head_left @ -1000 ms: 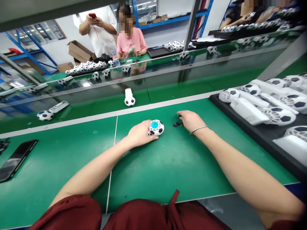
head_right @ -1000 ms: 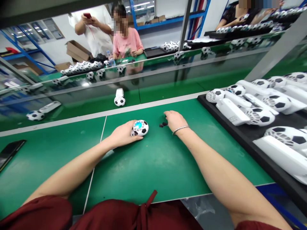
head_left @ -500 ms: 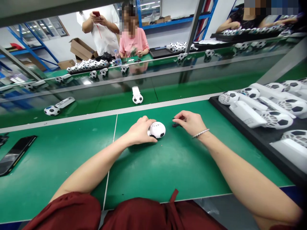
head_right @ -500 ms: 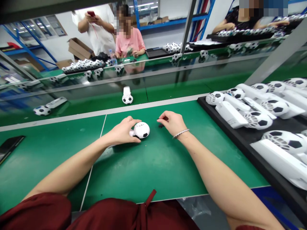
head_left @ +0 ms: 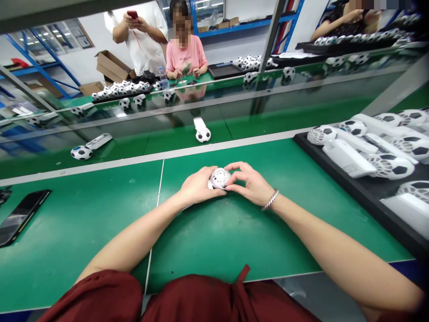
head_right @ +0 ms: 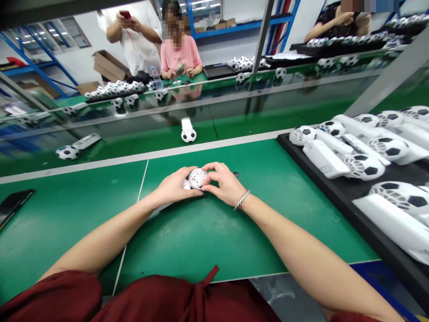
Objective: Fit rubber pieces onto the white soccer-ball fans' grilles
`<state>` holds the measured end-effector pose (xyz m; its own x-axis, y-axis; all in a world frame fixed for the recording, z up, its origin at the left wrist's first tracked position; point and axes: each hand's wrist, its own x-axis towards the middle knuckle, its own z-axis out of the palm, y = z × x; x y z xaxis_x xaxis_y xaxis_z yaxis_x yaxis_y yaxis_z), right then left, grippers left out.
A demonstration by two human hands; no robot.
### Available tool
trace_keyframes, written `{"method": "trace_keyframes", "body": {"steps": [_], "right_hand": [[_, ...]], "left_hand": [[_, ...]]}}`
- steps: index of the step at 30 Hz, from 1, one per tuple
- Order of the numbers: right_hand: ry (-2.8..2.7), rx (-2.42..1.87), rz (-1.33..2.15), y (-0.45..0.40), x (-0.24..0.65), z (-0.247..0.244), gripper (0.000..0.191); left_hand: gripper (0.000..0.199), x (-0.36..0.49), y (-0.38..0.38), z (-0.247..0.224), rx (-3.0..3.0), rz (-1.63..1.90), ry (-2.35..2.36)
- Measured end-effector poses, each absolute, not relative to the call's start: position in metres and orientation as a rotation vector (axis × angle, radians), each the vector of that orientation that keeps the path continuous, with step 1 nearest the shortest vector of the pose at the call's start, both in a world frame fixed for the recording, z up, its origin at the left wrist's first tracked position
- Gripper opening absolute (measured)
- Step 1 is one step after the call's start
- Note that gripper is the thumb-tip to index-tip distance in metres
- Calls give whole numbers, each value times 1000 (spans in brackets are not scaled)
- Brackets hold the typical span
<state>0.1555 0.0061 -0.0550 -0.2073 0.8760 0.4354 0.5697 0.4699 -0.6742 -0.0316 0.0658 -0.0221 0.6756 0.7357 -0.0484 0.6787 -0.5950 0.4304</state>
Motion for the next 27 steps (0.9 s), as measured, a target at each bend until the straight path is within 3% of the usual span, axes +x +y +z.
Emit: {"method": "trace_keyframes", "body": {"steps": [7,11,15,19,24,27], "right_hand": [[-1810,-1235,536,10,148,-60,13],[-1657,-1289,752,12,145,-62,34],[-1626,-1368,750,13,142,-62,39],[-1569,-1339,825,22,155,-63,33],[-1558,-1775,364,29,195,-56,8],[-1712,-1983,334,29,207,-53,5]], "left_hand": [[62,-30,64,-20,2467,214,1094],[60,-30,65,-20,2438,219,1115],[56,-29,66,-20,2426,227,1125],[61,-28,64,-21,2446,193,1120],[61,-31,69,-19,2637,131,1076],[61,-33,73,-19,2775,132,1057]]}}
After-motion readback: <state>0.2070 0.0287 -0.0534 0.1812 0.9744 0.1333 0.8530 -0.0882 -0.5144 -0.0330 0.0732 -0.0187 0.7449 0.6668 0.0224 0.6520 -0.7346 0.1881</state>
